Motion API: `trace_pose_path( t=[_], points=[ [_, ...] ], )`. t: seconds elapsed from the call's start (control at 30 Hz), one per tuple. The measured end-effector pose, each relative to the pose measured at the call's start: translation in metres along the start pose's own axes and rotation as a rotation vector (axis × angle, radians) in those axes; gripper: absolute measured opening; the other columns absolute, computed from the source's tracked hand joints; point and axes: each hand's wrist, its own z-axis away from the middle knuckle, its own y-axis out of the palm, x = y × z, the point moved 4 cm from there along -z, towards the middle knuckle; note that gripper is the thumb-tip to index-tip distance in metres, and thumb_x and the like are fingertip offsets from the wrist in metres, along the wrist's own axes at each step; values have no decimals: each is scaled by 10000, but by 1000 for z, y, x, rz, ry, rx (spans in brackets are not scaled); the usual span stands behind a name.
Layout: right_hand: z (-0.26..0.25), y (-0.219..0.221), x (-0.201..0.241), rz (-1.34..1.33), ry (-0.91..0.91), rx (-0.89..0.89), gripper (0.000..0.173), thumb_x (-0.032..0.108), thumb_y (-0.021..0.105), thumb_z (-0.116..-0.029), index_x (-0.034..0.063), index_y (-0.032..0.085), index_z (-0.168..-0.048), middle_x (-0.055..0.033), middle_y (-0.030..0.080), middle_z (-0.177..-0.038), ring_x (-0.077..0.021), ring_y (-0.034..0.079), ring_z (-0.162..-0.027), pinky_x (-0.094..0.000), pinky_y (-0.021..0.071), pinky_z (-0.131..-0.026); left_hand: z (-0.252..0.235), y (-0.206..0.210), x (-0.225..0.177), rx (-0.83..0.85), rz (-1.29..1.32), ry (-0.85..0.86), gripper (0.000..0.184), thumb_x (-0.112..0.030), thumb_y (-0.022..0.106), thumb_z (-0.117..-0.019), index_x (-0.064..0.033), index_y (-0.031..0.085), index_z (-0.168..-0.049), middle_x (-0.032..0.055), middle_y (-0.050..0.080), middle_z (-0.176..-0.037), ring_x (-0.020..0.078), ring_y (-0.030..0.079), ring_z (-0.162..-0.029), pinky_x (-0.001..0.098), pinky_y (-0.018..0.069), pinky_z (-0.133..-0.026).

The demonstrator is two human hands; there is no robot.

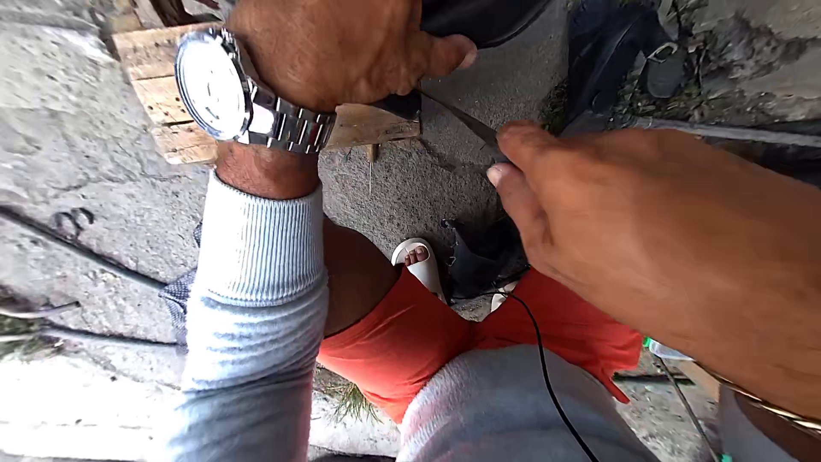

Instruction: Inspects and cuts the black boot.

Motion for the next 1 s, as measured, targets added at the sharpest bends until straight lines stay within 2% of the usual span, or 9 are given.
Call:
trace_pose_path(
  t=[0.1,0.27,0.37,0.43,0.5,0.67,0.83,0.93,1.0],
  points=[
    [1,-1,9,-30,3,12,373,367,407,-1098,62,610,-1165,-99,576,-675,-317,630,-594,-436,457,-447,18,-18,-11,-4,0,-5,460,-667,675,-858,-236,718,-1013,-52,674,-815,93,650,-728,431,525,-646],
    [13,15,-6,-234,-15,-55,324,347,474,-1078,75,625,-1168,-112,615,-713,-317,644,-612,-474,481,-472,50,-44,-21,-138,99,24,456,-650,713,-867,-240,728,-1067,-91,713,-911,4,676,-819,339,588,-733],
    [31,76,-50,-490,34,-167,414,497,464,-1054,115,613,-1107,-64,586,-708,-258,609,-597,-487,493,-498,69,-53,-13,-210,169,-25,551,-600,749,-861,-163,684,-1192,-54,720,-1052,-3,681,-963,294,588,-889],
    [45,135,-77,-747,174,-95,516,566,546,-1001,76,585,-1154,-71,592,-722,-208,594,-558,-458,534,-506,80,-49,-3,-247,203,-106,665,-616,753,-846,-132,633,-1286,-29,713,-1124,22,681,-1033,317,584,-950],
    [57,189,-88,-971,337,107,518,503,596,-1006,61,534,-1268,-81,595,-755,-184,582,-515,-410,550,-507,88,-41,7,-277,207,-185,719,-647,743,-835,-136,615,-1325,-20,718,-1135,47,691,-1041,359,591,-954],
    [68,257,-69,-1588,548,200,285,306,576,-1057,42,568,-1162,-48,553,-697,-152,514,-424,-329,532,-402,92,-32,0,-326,142,-334,725,-691,697,-836,-118,639,-1277,20,725,-1065,105,708,-969,420,593,-876],
    [60,275,-61,-1626,565,257,246,267,573,-1057,42,568,-1155,-51,556,-696,-153,523,-434,-322,533,-412,91,-19,-1,-320,120,-558,774,-785,616,-824,-123,652,-1225,46,728,-951,191,723,-886,521,584,-790],
    [65,274,-62,-1605,509,175,202,205,567,-1049,30,559,-1151,-51,545,-677,-152,518,-418,-321,530,-397,89,-20,-4,-289,32,-555,811,-770,646,-804,-121,635,-1290,90,709,-1131,255,706,-1011,562,563,-858],
    [72,266,-63,-1517,461,84,256,183,562,-1036,21,528,-1230,-50,554,-699,-152,543,-443,-321,542,-418,88,-22,-10,-267,-74,-433,839,-712,705,-801,-156,578,-1416,125,656,-1270,296,677,-1107,569,547,-915]
  ],
)
